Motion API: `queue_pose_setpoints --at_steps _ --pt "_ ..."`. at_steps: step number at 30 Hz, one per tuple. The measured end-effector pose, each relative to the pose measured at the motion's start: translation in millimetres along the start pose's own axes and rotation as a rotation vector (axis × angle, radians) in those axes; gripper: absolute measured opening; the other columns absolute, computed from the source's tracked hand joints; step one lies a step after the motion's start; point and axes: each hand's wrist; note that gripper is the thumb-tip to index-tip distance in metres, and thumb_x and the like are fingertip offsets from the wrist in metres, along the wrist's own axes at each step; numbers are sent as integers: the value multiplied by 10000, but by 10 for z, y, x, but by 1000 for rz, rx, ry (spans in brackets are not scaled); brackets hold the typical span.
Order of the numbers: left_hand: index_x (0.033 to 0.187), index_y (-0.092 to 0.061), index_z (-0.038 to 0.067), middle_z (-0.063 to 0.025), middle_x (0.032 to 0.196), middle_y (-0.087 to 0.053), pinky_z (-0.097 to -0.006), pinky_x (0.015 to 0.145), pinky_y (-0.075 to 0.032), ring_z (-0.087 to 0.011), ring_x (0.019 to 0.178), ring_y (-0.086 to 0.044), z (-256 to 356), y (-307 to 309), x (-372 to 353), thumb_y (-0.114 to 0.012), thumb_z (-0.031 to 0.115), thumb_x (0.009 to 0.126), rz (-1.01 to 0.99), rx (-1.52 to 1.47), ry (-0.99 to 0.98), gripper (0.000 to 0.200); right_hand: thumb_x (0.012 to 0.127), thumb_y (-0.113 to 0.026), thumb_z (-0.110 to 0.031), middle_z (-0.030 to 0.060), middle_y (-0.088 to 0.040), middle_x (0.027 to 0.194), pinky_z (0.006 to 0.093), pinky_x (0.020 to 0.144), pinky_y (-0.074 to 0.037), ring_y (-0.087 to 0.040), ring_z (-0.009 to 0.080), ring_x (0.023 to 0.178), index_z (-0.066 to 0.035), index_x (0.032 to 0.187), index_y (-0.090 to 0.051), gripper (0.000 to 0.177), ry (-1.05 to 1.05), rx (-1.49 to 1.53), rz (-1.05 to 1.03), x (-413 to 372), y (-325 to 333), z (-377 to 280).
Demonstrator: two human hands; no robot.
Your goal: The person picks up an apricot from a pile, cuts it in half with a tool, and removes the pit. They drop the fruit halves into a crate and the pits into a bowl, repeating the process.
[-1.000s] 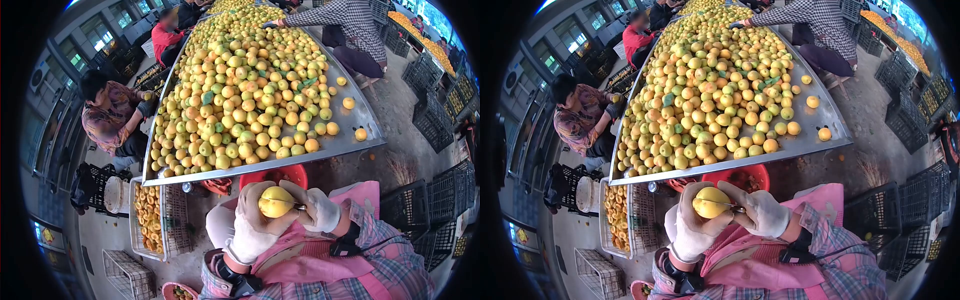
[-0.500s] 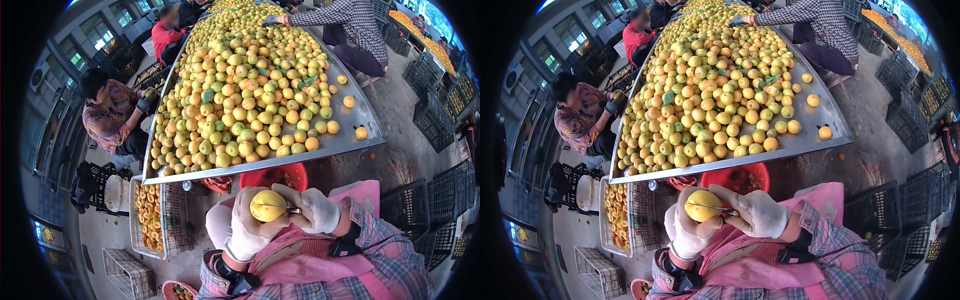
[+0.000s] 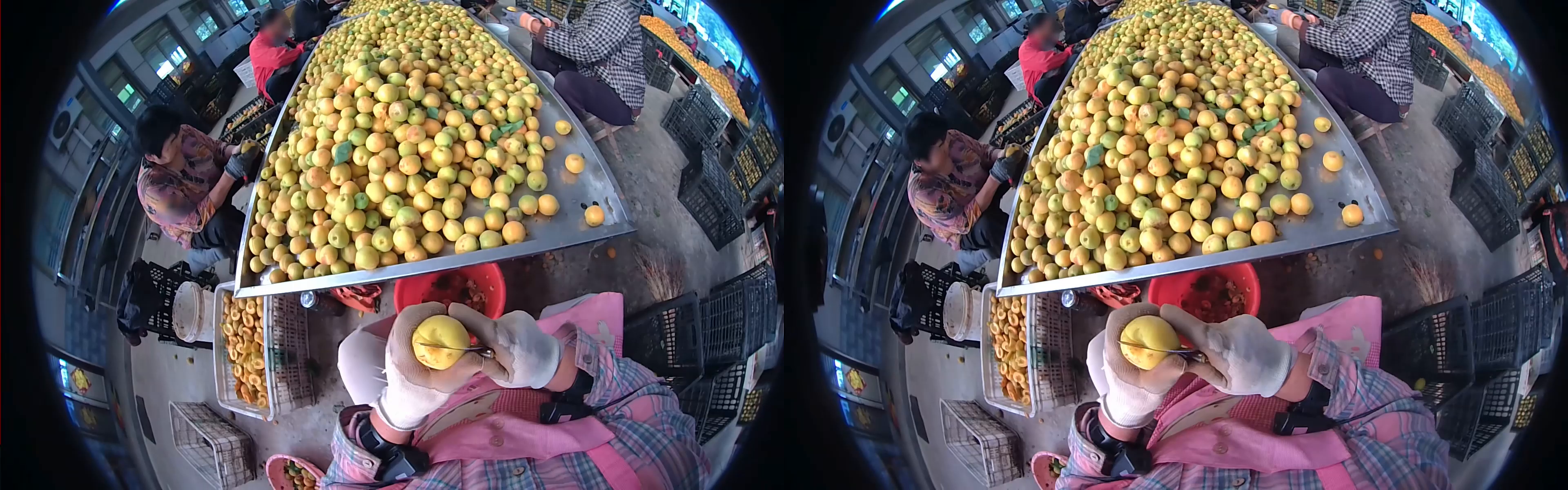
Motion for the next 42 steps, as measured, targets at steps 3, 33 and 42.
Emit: queue_pose_setpoints --at_steps 3,33,42 --pt "1127 -539 12 -128 982 -621 -359 789 -509 -253 878 -626 41 62 65 -886 211 597 -37 209 -75 664 825 -666 -259 132 -660 837 406 538 -492 -631 326 622 -29 1460 -270 783 -47 3 2 -30 -38 3" --pt "1233 -433 -17 -96 957 -607 -293 773 -504 -160 840 -600 -15 34 33 -761 152 732 -28 6 44 621 864 -636 -322 74 -584 622 374 443 -443 -577 262 495 -39 1452 -314 728 -40 -168 40 -58 -146 53" --pt "1225 -454 -8 -93 989 -609 -285 781 -507 -156 865 -596 -184 0 78 -741 147 757 -44 -102 156 571 888 -620 -296 106 -591 627 394 424 -435 -583 288 490 -31 1433 -303 683 -112 -130 23 -79 -269 130"
Point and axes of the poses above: each hand's wrist, its own x-axis towards the middle knuckle, its own y-axis out of the back of the hand, z = x × y
